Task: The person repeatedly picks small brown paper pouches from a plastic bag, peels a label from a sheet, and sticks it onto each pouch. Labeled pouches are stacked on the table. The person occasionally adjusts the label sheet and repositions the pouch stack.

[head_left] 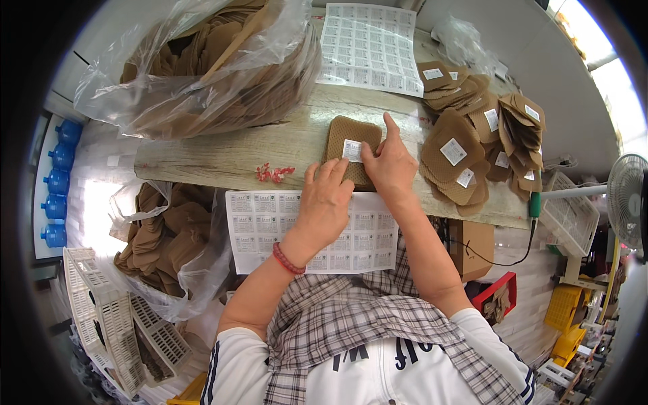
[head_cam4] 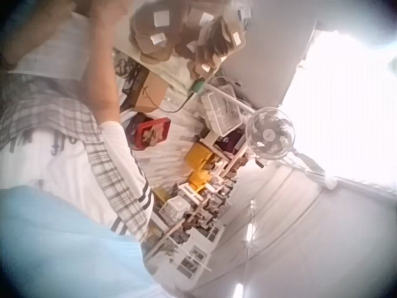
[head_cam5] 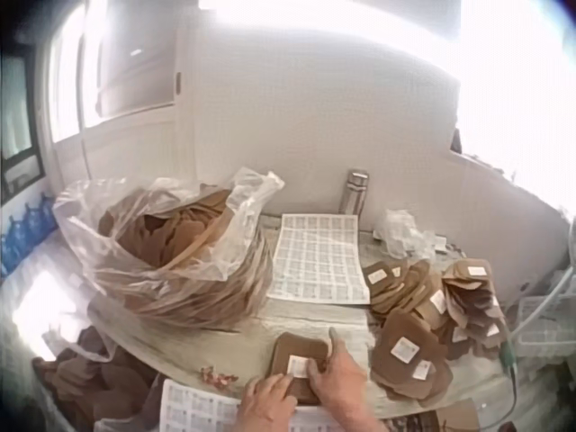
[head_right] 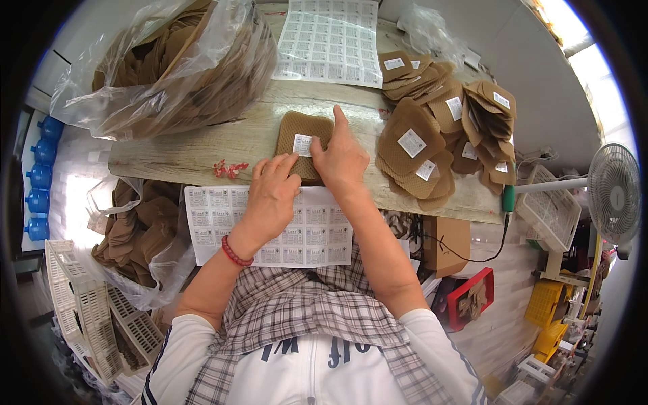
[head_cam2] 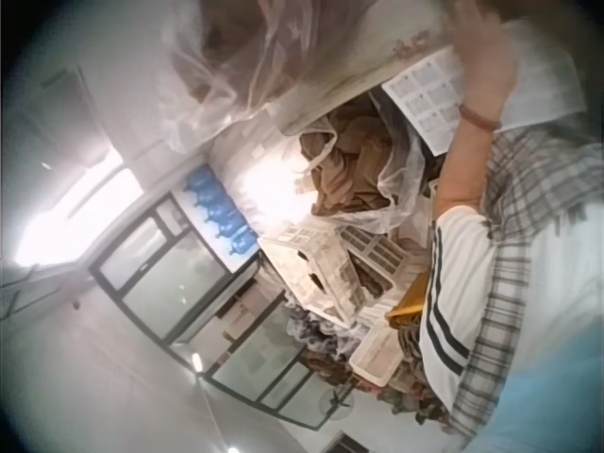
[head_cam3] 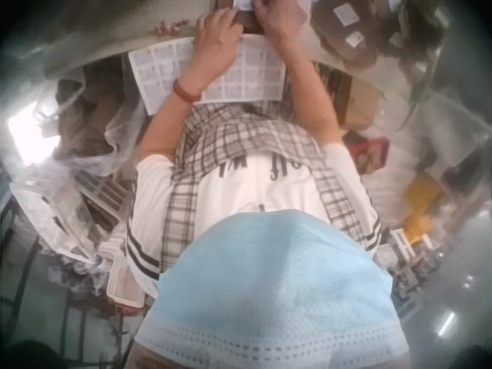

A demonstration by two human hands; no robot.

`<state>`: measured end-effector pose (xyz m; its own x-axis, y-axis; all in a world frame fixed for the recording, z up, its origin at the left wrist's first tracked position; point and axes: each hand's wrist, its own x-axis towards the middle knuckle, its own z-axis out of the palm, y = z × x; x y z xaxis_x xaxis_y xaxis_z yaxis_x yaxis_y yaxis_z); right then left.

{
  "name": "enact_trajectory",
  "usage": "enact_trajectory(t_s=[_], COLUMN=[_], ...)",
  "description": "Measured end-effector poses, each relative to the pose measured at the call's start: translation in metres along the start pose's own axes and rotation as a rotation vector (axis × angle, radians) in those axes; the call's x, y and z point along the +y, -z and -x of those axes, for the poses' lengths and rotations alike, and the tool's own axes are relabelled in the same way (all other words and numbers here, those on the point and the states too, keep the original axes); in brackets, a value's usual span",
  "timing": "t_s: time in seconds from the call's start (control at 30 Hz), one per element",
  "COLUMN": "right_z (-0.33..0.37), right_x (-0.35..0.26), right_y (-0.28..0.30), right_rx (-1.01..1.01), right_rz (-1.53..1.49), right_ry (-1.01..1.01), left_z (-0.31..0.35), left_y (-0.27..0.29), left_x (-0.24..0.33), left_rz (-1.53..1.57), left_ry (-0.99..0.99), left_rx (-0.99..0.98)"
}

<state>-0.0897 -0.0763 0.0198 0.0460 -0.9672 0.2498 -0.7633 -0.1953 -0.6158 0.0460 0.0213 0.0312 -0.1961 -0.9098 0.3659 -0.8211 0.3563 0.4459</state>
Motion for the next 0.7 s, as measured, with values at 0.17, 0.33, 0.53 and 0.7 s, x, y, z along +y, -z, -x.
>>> enact_trajectory(t_s=[0.17, 0.33, 0.53, 0.7], right_z=[-0.023, -0.030, -0.025, -0.020], right_x=[0.043, 0.035, 0.031, 0.020], right_y=[-0.005, -0.009, -0.012, -0.010], right_rx=[0.076, 0.037, 0.110, 0.259], right_rz=[-0.239, -0.440, -0.579, -0.545], right_ry=[0.010, -0.043, 0.011, 0.095], left_z=[0.003, 0.004, 0.007, 0.013], left_y=[-0.002, -0.001, 0.000, -0.005], left_x=[-0.003, -0.001, -0.002, -0.005], left_rz=[0.000, 0.022, -0.016, 0.026], left_ry=[-0.015, 0.001, -0.004, 0.047], left_rx=[-0.001, 0.001, -0.009, -0.017])
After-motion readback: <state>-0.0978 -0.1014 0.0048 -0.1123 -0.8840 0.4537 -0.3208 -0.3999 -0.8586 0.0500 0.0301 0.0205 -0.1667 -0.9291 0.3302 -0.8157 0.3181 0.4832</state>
